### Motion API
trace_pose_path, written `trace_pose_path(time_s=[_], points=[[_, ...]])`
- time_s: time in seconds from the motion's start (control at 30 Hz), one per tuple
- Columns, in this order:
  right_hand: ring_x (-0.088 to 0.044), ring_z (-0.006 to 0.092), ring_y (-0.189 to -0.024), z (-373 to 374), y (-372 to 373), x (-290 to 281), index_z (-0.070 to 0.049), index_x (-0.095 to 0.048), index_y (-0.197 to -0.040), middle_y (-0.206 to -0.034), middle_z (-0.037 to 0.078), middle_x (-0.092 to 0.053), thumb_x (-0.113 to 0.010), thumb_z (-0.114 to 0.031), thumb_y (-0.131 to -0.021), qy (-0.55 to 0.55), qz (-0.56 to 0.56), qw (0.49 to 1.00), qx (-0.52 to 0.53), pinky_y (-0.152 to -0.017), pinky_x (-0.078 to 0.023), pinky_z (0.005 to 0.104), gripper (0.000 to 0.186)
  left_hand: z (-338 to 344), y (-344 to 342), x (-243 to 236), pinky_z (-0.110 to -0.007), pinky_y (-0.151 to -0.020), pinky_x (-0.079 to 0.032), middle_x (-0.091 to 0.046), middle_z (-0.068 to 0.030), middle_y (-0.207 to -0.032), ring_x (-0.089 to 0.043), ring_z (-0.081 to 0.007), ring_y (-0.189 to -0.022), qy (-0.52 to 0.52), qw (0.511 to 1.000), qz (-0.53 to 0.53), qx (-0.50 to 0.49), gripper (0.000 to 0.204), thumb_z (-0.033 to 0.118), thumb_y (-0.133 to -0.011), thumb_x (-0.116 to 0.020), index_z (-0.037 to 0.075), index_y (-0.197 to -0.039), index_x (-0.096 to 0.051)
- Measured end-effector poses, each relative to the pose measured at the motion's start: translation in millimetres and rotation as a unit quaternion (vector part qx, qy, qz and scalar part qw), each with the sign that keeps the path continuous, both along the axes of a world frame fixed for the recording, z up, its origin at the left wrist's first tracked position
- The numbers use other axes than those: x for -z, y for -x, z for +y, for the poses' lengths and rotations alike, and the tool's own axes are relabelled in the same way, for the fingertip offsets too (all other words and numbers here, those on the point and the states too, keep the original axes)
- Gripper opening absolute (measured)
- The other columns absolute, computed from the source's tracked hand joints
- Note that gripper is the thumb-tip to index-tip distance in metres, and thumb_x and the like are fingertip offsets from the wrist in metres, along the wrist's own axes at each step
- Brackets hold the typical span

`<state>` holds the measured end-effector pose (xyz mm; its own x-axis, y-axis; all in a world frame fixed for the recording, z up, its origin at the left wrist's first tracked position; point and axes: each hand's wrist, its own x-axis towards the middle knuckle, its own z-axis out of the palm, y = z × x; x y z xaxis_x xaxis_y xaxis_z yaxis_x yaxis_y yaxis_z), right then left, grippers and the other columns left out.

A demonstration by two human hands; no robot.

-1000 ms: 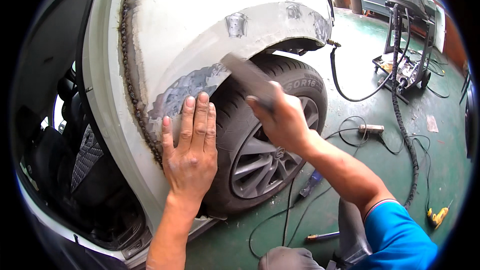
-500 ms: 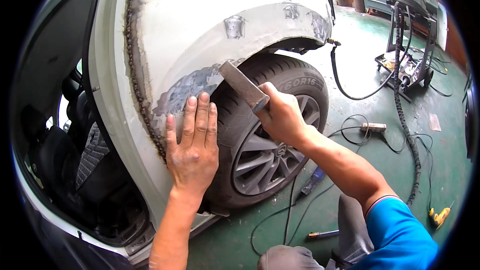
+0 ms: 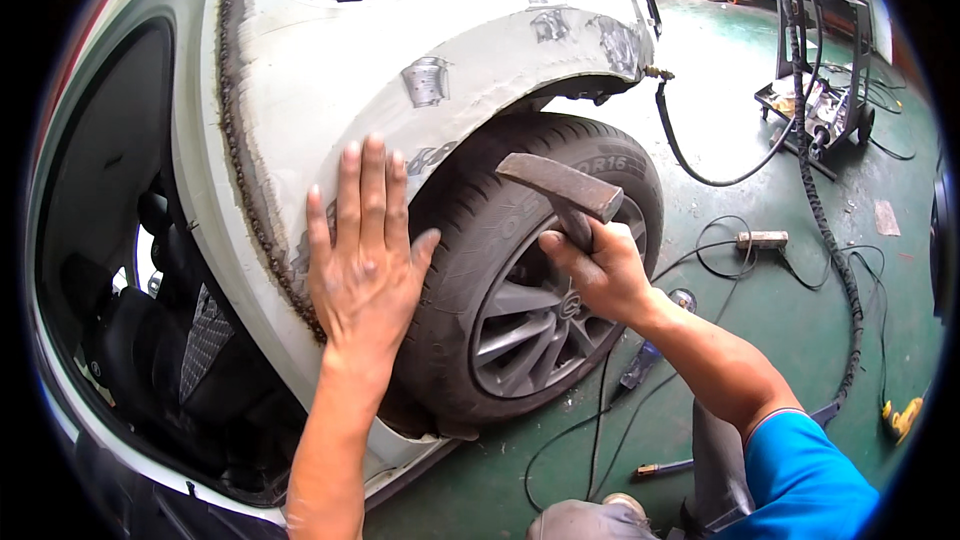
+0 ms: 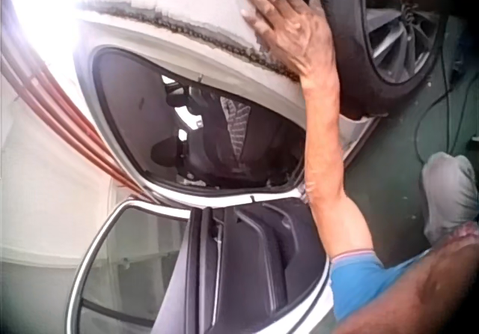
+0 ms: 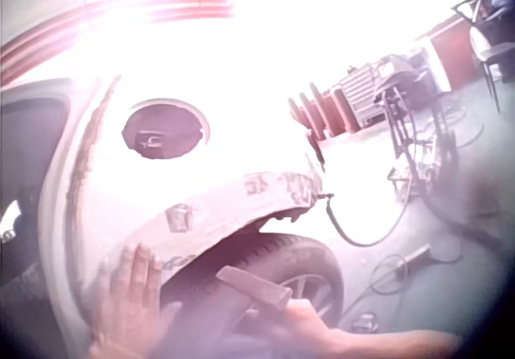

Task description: The person uses a hammer to tap and shape the front fender of a white car, then switches to an angle grinder to smooth the surface, and finally uses a pneumatic die grinder to further refine the area. The work is performed in a workshop setting with tools visible on the floor.

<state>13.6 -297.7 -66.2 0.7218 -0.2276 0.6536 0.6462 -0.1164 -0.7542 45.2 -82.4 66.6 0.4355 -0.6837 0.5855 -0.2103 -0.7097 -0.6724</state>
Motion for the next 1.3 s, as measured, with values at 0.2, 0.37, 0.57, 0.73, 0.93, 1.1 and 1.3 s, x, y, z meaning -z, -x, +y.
trace_pose_path(time_s=[0.2, 0.37, 0.57, 0.73, 0.93, 1.1, 1.3], points=[[-0.043, 0.0060, -0.068, -4.2, -9.2, 3.1, -0.003, -0.059, -0.095, -0.074, -0.004, -0.050, -0.067, -0.016, -0.099, -0.033, 0.016, 0.999, 0.007, -0.060, -0.039, 0.0250, 0.016, -44.6, -25.1, -19.8, -0.045, -0.128, -0.009, -0.013, -0.0023, -0.169, -0.010, -0.0192, -0.156, 0.003, 1.000, 0.006, 0.017, 0.096, 0.053, -0.085, -0.068, 0.016, -0.161, -0.021], [-0.046, 0.0067, -0.067, 9.2, -14.7, -7.2, -0.002, -0.059, -0.098, -0.072, -0.003, -0.052, -0.067, -0.013, -0.098, -0.002, 0.040, 0.999, 0.007, -0.060, -0.041, 0.0258, 0.014, -19.6, -20.7, -2.3, -0.047, -0.127, -0.008, -0.016, -0.0029, -0.169, -0.013, -0.0191, -0.156, -0.038, 0.999, 0.005, 0.022, 0.100, 0.044, -0.083, -0.074, 0.015, -0.161, -0.019], [-0.065, 0.0392, -0.064, 39.5, -25.5, -31.5, -0.004, -0.053, -0.101, -0.070, 0.018, -0.061, -0.070, -0.013, -0.092, 0.064, -0.132, 0.986, 0.081, -0.055, -0.050, 0.0440, 0.021, 17.6, 10.9, 16.4, -0.050, -0.126, -0.011, -0.024, -0.0062, -0.167, -0.022, -0.0234, -0.154, -0.035, 0.999, 0.013, -0.009, 0.100, 0.037, -0.079, -0.078, 0.012, -0.160, -0.024], [-0.067, 0.0412, -0.072, 40.5, -29.7, -34.1, -0.004, -0.055, -0.105, -0.076, 0.019, -0.064, -0.072, -0.008, -0.086, 0.150, -0.138, 0.972, 0.115, -0.059, -0.053, 0.0446, 0.026, 26.2, 18.9, 25.6, -0.050, -0.126, -0.013, -0.023, -0.0081, -0.167, -0.022, -0.0253, -0.154, -0.021, 1.000, 0.015, -0.007, 0.098, 0.034, -0.080, -0.078, 0.008, -0.159, -0.025], [-0.066, 0.0387, -0.067, 25.3, -38.1, -27.8, -0.006, -0.053, -0.095, -0.071, 0.017, -0.062, -0.073, -0.011, -0.086, 0.152, -0.114, 0.973, 0.132, -0.056, -0.051, 0.0467, 0.023, 23.2, 20.3, 25.8, -0.050, -0.126, -0.012, -0.024, -0.0084, -0.166, -0.022, -0.0254, -0.154, -0.013, 1.000, 0.017, -0.017, 0.097, 0.035, -0.081, -0.077, 0.010, -0.159, -0.025], [-0.066, 0.0333, -0.061, -1.9, -45.9, -30.8, 0.000, -0.057, -0.101, -0.070, 0.017, -0.063, -0.070, -0.014, -0.095, 0.053, -0.113, 0.975, 0.186, -0.056, -0.050, 0.0397, 0.020, 20.5, 19.1, 27.9, -0.050, -0.126, -0.012, -0.025, -0.0089, -0.166, -0.021, -0.0260, -0.154, -0.008, 1.000, 0.010, -0.012, 0.096, 0.034, -0.082, -0.077, 0.009, -0.159, -0.026], [-0.064, 0.0435, -0.063, -11.2, -48.9, -31.0, -0.005, -0.053, -0.099, -0.063, 0.020, -0.062, -0.065, -0.026, -0.098, 0.036, -0.146, 0.968, 0.203, -0.054, -0.049, 0.0495, 0.024, 19.8, 21.1, 28.1, -0.050, -0.126, -0.011, -0.024, -0.0091, -0.166, -0.021, -0.0266, -0.154, -0.008, 1.000, 0.012, -0.017, 0.094, 0.035, -0.083, -0.076, 0.008, -0.159, -0.027]])
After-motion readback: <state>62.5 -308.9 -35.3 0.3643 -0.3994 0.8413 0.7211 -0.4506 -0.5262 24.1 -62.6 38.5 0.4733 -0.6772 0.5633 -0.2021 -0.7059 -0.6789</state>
